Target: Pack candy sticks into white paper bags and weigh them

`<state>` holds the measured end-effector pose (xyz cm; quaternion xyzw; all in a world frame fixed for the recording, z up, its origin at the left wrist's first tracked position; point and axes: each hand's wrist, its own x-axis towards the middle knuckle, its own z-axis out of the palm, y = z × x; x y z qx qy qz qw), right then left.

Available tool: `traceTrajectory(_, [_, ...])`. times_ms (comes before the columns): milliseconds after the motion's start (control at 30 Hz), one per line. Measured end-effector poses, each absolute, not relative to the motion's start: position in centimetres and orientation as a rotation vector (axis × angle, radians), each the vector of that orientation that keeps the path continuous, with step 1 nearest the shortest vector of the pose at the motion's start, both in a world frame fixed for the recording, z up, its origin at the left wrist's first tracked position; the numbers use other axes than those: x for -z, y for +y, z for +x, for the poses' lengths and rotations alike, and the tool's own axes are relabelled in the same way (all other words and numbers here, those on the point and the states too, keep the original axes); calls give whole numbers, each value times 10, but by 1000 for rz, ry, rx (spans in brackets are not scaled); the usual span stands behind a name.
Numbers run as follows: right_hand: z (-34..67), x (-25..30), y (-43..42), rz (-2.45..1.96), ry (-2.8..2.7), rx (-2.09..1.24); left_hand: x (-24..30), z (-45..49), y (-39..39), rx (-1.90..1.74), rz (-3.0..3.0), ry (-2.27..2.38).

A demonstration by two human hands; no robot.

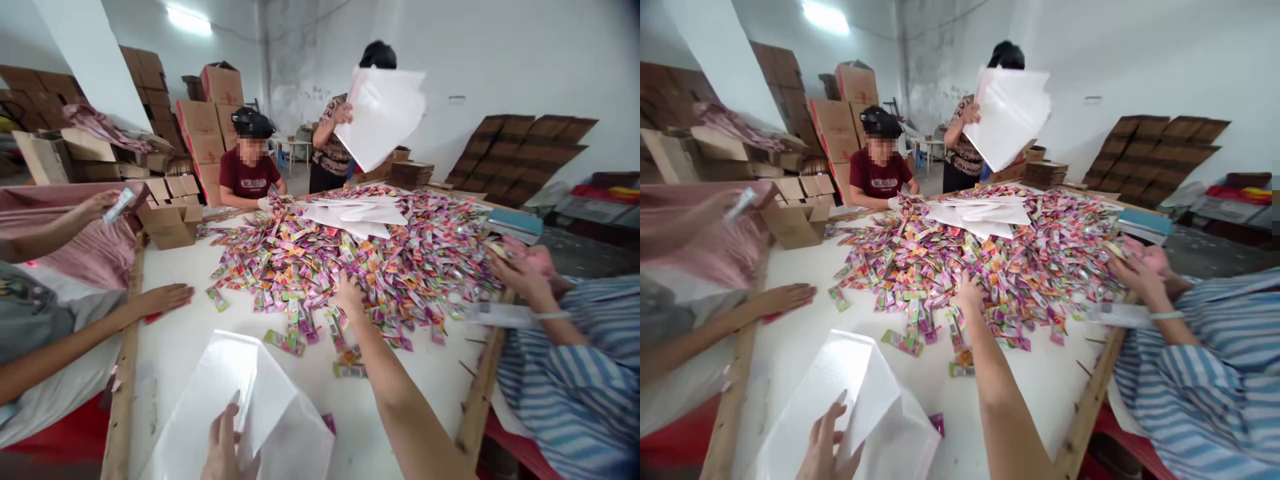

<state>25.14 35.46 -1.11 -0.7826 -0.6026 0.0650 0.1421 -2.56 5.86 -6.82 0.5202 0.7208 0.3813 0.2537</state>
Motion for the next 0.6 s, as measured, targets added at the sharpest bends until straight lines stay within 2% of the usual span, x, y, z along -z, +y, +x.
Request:
traceTrajectory(200, [266, 9, 303, -2211, -1694, -323, 35, -5, 73, -1124, 1689, 1935])
traceTrajectory(433, [279, -4, 225, -1878, -1564, -668, 5, 3, 95, -526, 2303, 1720])
traceTrajectory(600, [280, -35, 171, -1418, -1230, -1019, -6, 14, 113, -330, 2244, 1736])
